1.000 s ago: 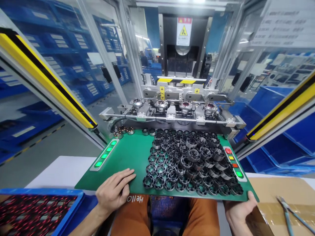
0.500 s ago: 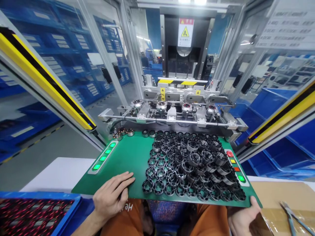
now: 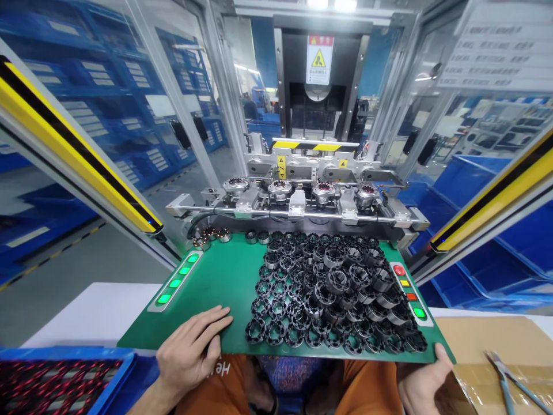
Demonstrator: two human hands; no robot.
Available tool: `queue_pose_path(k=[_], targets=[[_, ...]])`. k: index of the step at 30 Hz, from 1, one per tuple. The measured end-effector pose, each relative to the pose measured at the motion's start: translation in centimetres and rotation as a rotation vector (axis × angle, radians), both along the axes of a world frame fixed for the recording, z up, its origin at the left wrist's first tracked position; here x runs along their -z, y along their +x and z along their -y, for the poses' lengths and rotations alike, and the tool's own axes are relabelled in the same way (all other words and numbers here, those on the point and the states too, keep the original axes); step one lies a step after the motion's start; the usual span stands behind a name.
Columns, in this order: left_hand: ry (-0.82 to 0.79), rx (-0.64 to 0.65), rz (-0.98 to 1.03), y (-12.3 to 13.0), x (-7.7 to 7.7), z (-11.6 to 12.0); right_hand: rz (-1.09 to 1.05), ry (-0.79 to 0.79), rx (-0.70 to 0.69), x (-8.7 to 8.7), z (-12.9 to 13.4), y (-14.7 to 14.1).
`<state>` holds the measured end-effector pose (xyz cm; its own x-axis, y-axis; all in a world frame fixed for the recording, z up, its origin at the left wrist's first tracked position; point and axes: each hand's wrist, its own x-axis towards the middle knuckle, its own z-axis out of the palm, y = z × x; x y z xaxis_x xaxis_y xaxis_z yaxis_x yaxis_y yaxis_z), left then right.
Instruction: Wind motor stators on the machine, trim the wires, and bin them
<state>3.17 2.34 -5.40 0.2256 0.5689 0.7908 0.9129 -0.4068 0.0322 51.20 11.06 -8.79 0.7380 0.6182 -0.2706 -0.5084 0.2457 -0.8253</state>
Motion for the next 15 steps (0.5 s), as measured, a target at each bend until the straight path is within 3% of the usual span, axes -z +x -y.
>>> queue_pose_path(k=[15], targets=[[0.002, -0.005, -0.019, 0.06, 0.0, -0.15, 0.031, -0.027, 0.02, 0.15, -0.18, -0.16]])
